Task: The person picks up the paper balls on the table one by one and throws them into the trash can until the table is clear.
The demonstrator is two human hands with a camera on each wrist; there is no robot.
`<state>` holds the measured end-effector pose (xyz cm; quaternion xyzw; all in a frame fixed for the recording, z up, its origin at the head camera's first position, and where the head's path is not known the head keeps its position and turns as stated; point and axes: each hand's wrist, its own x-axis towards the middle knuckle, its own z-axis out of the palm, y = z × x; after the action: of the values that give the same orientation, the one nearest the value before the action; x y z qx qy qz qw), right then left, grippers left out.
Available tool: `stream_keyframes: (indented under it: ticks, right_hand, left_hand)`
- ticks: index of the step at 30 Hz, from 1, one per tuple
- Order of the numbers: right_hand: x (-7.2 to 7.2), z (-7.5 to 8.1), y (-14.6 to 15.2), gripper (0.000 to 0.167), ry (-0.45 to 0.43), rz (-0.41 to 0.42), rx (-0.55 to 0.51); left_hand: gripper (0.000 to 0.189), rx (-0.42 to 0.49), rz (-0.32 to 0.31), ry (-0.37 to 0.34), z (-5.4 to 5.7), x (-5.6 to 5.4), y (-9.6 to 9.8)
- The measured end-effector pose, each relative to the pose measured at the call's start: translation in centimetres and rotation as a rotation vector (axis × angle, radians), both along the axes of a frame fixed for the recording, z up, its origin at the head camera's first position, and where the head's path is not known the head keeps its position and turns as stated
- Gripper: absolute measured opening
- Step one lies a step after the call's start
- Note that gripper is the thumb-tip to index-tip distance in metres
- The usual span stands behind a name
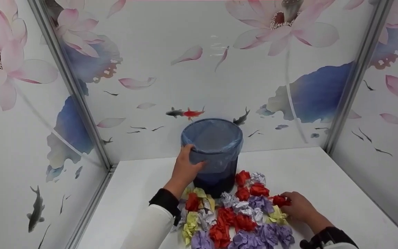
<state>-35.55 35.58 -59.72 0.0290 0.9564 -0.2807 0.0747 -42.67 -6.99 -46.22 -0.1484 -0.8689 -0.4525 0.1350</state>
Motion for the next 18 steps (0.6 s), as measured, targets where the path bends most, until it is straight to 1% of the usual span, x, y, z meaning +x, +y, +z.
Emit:
stream_keyframes:
  ticks: [3, 7, 9, 15, 18]
  right_hand:
    - [0.4, -0.7, 0.3, 0.051, 0.040, -0.018, -0.005]
    - [0.1, -0.9, 0.3, 0.045, 0.109, -0.008, 0.009]
    - [0.1, -1.1, 0.3, 0.043, 0.122, -0.010, 0.013]
    - [0.0, -1.3, 0.6, 0.036, 0.079, -0.075, -0.038]
    - [0.1, -1.5, 0.7, 0.035, 0.063, -0.101, -0.063]
  left_hand:
    - [0.077, 0.000, -0.001, 0.005, -0.2, -0.1, 0.2]
    - [0.075, 0.002, 0.002, 0.023, -0.1, -0.3, -0.1]
    - [0.075, -0.001, 0.001, 0.023, -0.1, -0.3, 0.0]
    - [0.077, -0.004, -0.003, 0.023, -0.4, -0.2, 0.3]
    - [0.077, -0.001, -0.002, 0.015, -0.5, -0.2, 0.4]
